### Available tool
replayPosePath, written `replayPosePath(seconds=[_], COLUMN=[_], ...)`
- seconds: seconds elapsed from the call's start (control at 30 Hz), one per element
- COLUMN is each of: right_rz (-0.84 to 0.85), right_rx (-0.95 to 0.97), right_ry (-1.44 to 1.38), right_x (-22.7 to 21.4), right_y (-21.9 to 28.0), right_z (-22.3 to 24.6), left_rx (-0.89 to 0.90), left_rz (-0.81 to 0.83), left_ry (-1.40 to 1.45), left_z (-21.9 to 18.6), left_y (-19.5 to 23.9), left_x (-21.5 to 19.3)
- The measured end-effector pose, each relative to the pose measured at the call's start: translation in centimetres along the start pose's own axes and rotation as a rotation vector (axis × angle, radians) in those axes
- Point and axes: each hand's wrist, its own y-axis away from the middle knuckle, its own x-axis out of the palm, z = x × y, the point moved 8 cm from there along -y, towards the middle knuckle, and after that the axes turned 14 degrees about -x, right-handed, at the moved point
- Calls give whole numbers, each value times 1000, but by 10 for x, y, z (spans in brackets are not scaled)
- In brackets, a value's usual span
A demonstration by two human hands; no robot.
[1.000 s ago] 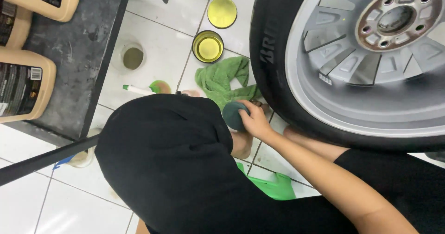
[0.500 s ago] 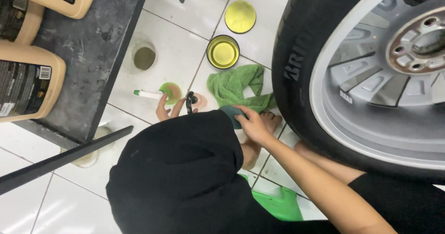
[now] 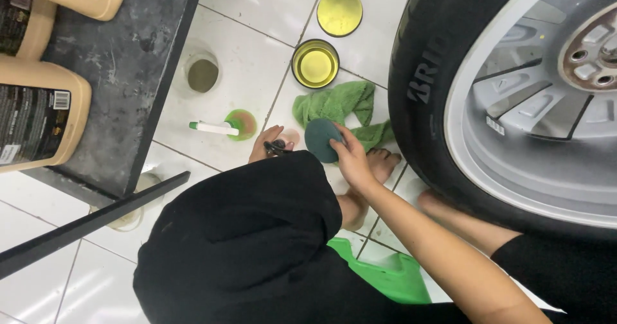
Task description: Polishing and cleaning the inner rim of a motorcycle wheel using a sponge, cleaning agent, and a cloth.
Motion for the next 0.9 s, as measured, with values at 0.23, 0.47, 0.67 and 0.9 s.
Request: replayPosePath(seconds=[0.23, 0.47, 0.67, 0.9], right_rz=[-27, 14, 35, 42], right_rx=[-46, -58, -44, -179], right_ry=[-76, -24, 49, 174], right_x=[-14, -14, -23, -25], right_y=[-9, -9, -15, -31], right_z=[-15, 3, -6, 8], left_rx=[71, 113, 153, 137], left_rz=[-27, 133, 200, 266], left_ry=[-39, -113, -161, -108], left_z=[-70, -38, -73, -96], left_y=[17, -24, -18, -18], left_x=[3, 25, 31, 41])
